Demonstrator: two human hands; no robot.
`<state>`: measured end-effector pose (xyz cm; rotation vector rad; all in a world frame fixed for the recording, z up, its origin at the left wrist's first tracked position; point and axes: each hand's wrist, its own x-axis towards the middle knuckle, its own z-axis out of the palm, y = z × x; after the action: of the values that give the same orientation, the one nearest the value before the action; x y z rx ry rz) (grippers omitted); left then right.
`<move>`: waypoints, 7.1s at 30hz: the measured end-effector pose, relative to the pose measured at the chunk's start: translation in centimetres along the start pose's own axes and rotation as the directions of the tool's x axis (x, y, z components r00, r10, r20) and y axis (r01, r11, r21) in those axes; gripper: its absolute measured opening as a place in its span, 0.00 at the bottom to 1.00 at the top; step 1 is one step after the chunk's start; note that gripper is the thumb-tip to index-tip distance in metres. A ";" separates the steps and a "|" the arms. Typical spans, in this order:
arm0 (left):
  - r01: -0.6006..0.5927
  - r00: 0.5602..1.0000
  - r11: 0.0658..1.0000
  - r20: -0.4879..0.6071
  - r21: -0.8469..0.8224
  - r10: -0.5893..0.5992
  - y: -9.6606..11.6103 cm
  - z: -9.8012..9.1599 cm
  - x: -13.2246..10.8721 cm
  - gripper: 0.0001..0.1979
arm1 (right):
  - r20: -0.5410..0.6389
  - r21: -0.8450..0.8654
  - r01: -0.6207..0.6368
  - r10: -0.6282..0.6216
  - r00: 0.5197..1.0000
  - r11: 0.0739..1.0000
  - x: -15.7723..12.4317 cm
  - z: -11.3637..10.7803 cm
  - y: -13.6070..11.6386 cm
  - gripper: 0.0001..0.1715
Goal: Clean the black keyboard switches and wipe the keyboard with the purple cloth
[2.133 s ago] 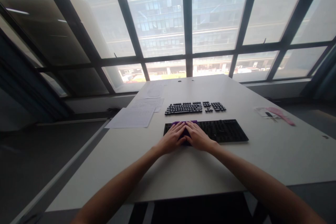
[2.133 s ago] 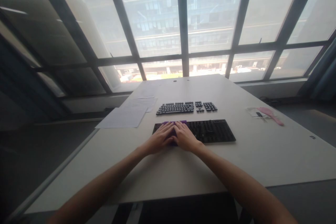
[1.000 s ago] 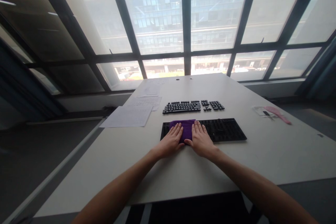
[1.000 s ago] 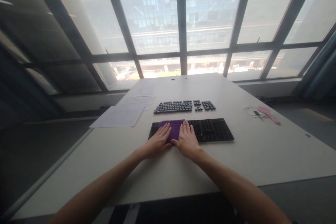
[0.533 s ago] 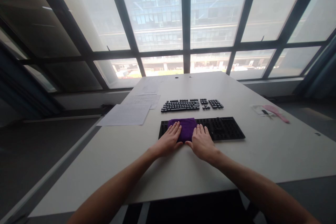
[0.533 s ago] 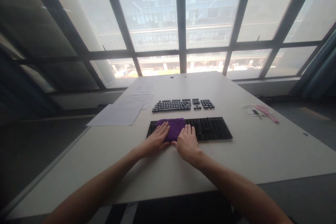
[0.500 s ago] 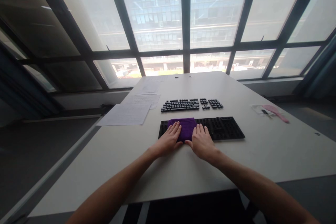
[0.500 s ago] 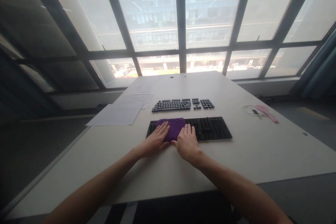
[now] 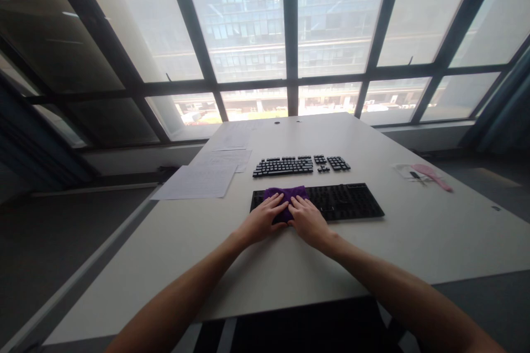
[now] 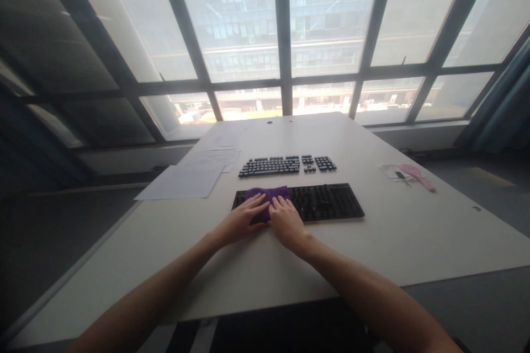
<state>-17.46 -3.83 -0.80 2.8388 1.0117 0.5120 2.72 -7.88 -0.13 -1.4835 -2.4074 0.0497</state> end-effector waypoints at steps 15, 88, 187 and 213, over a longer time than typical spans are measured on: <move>0.005 1.000 1.000 -0.028 -0.007 -0.006 0.2 0.0 -0.1 0.34 | -0.048 0.039 0.011 -0.009 0.999 0.999 -0.4 0.1 -0.2 0.31; -0.012 1.000 0.999 -0.018 -0.036 0.011 0.5 -0.1 0.4 0.33 | -0.052 0.046 0.002 0.001 0.999 0.999 -0.5 -0.3 -0.5 0.33; 0.254 0.967 0.967 0.013 -0.024 -0.254 -2.5 -0.9 0.0 0.43 | -0.354 0.261 -0.116 0.207 0.912 0.958 1.6 -1.0 2.0 0.21; 0.194 0.839 0.930 -0.439 -0.311 -0.322 3.4 -1.6 1.3 0.16 | -0.416 0.590 -0.047 0.354 0.837 0.806 2.0 -1.7 4.2 0.10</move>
<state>-15.01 -5.65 1.74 2.3351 1.2697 1.2628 6.04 -4.41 1.20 -1.2615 -1.5984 0.3413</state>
